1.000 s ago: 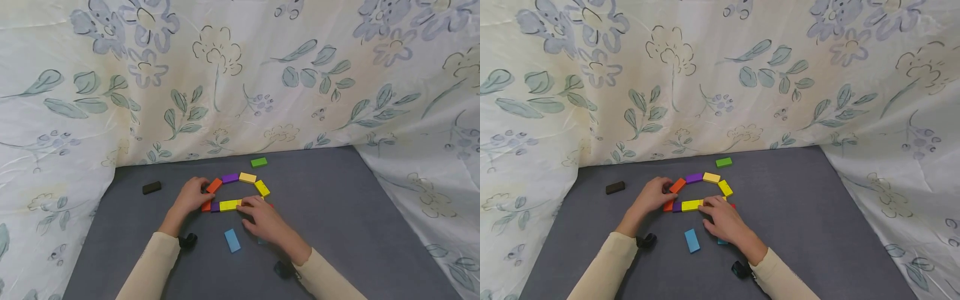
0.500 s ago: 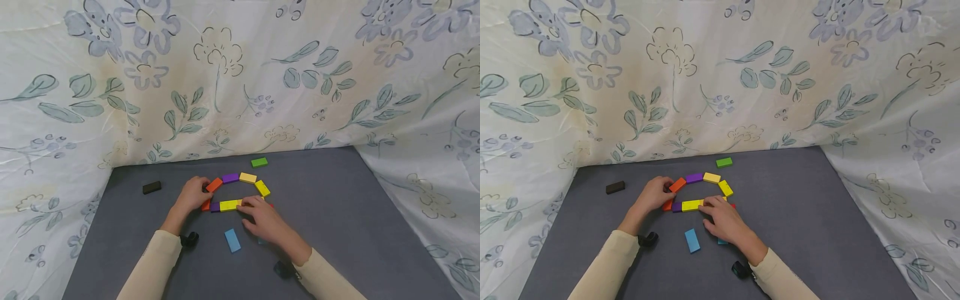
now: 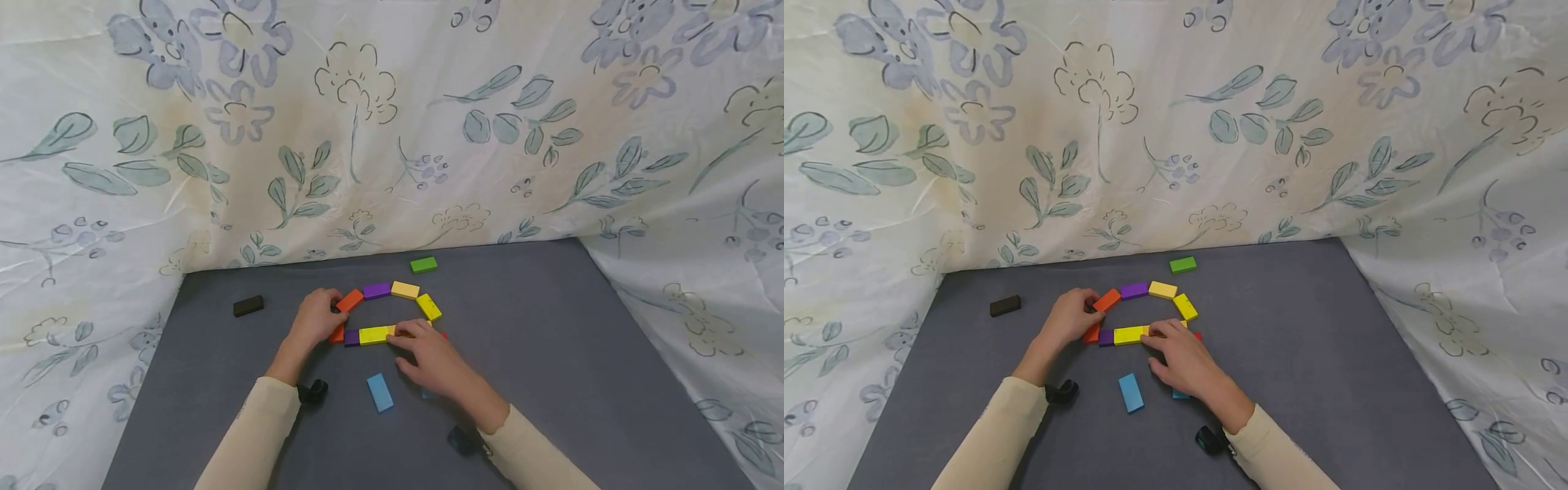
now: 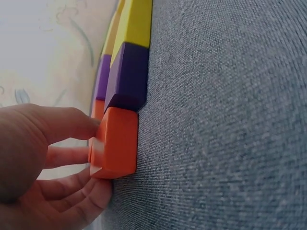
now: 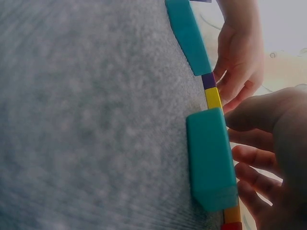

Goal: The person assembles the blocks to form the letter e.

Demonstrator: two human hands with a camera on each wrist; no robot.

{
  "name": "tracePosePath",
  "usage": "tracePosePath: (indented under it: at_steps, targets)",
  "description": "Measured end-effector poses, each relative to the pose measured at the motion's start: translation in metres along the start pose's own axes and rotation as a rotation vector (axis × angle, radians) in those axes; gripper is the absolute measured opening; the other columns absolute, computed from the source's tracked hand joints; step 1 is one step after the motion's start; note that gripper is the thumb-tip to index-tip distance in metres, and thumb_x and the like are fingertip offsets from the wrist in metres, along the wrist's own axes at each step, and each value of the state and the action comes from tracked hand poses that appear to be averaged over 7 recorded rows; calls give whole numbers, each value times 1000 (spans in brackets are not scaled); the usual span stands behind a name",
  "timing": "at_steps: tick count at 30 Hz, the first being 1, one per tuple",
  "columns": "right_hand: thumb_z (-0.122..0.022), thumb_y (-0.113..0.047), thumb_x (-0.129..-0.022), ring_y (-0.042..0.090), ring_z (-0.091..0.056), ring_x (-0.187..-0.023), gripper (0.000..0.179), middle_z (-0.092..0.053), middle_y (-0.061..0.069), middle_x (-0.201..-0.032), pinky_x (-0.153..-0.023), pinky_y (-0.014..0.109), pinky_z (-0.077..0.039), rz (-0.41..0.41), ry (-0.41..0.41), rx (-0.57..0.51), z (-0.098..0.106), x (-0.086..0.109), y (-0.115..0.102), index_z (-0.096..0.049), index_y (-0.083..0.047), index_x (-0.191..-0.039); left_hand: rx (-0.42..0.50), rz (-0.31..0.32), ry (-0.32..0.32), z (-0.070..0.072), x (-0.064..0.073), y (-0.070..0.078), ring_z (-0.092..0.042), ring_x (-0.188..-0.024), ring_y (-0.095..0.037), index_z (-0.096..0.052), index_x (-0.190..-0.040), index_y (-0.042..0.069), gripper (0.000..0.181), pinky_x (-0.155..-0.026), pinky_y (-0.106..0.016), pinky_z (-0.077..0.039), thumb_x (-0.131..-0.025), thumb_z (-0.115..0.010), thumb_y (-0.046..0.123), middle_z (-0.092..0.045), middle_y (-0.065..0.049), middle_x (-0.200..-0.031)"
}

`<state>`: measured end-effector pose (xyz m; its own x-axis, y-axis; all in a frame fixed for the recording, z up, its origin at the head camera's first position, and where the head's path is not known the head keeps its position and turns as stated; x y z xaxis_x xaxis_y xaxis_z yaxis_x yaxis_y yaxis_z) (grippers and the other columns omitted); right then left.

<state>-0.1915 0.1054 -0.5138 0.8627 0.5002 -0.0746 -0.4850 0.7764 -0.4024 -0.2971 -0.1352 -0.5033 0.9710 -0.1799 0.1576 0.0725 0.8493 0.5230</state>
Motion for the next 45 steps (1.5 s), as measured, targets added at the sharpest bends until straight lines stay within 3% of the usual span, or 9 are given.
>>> tracePosePath:
  at_steps: [9,45]
  targets:
    - [-80,-29,-100,21,-50,-132,50,-60,0,-144,-109,39,-53,-5,-5,-1,0,0,-1,-70,-18,-148,3,-12,21,0,2,2,-60,-102,-34,-72,-132,-1,41,-96,-52,-56,-97,-82,18,-68,-19,-119]
    - [-81,-28,-100,20,-51,-131,49,-61,-1,-143,-108,38,-53,-2,4,-5,2,-2,-2,-71,-18,-147,25,41,19,0,1,0,-58,-99,-33,-72,-132,2,42,-91,-49,-56,-97,-83,24,-66,-16,-114]
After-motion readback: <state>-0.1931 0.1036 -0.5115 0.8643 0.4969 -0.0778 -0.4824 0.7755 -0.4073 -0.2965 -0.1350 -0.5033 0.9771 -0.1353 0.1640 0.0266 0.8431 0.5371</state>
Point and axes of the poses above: each hand's wrist, its own x-axis away from the middle knuckle, its own z-axis out of the back of the hand, y = z × x, the point moved 4 cm from there along -x, towards the middle knuckle
